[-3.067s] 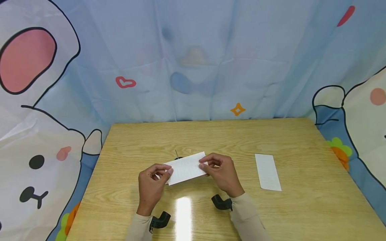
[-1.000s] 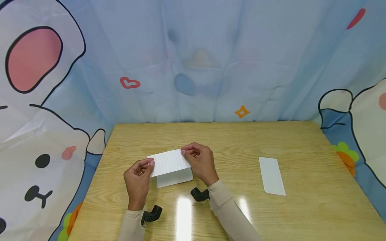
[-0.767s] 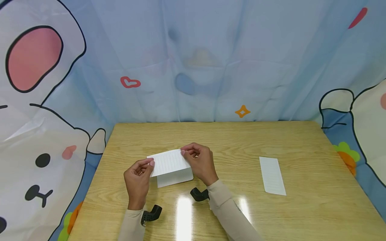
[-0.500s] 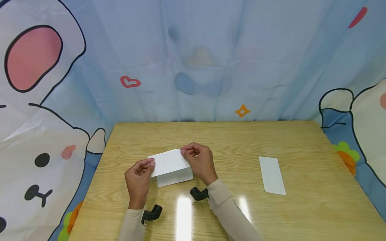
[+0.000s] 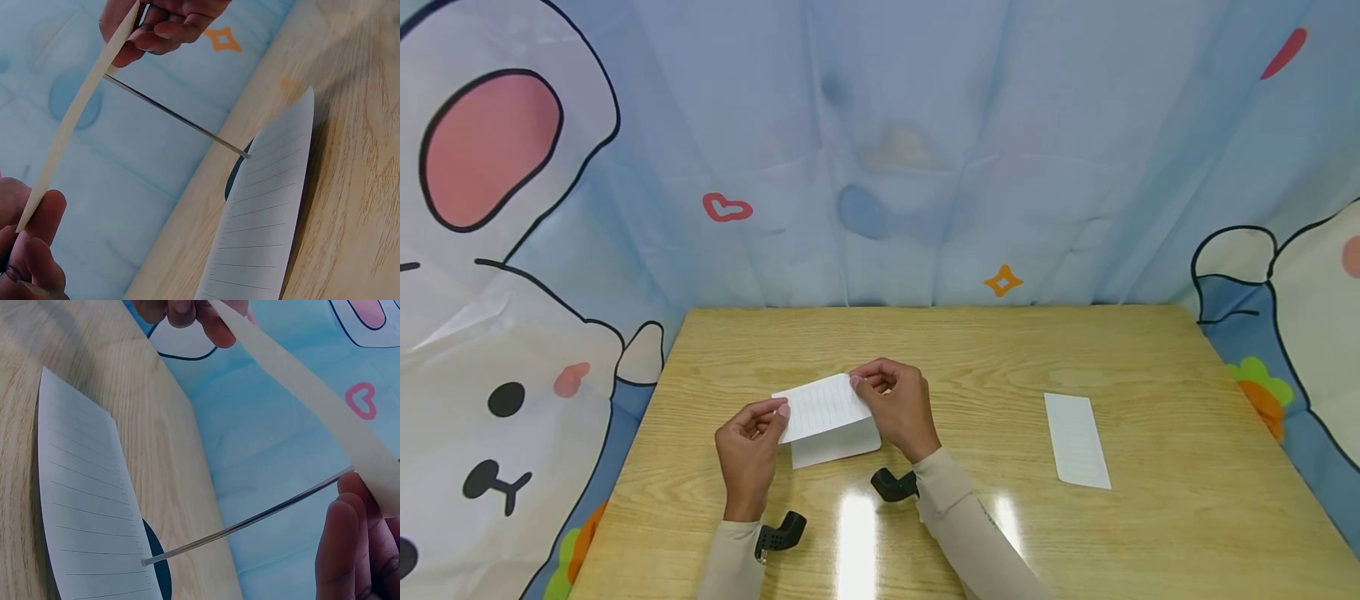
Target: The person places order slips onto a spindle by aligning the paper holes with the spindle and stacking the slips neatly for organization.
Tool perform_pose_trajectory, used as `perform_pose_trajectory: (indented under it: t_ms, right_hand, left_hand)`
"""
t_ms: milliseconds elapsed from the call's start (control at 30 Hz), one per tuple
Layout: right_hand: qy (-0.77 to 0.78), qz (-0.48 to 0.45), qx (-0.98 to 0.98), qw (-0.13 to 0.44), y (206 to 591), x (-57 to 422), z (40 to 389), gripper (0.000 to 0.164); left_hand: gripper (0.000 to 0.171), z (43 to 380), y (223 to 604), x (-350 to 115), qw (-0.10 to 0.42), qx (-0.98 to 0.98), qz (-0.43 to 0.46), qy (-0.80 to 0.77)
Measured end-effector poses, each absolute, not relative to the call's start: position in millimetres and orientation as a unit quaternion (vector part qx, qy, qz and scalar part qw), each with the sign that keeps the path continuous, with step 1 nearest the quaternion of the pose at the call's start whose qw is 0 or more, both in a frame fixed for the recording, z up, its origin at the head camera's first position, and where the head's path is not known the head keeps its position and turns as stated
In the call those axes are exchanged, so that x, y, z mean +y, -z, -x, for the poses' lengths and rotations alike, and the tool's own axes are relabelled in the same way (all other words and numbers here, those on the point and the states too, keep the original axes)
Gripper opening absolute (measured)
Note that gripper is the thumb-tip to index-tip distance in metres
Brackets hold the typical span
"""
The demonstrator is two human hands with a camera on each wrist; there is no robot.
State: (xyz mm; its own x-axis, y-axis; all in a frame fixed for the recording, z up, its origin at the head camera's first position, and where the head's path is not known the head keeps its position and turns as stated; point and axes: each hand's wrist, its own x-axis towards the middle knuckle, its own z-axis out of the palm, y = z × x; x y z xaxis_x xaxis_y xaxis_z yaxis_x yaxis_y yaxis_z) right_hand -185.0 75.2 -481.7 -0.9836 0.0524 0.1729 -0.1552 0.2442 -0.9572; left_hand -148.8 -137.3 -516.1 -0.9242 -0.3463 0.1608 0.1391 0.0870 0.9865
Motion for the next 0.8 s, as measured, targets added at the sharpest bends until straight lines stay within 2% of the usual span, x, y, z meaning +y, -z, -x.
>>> perform_pose_trajectory:
  t_ms: [467, 800]
  right_hand:
    - [-0.594, 0.001, -0.803, 0.057, 497.2, 77.9, 182.2, 0.005]
    - [-0.611, -0.026, -0.789, 0.064, 511.2, 83.4, 184.0, 0.004]
  left_hand:
    - [0.008, 147.3, 524.6, -136.6, 0.168, -0.72, -0.081, 0.668]
    - [0.008, 148.1, 527.5, -136.2, 0.161, -0.726, -0.084, 0.663]
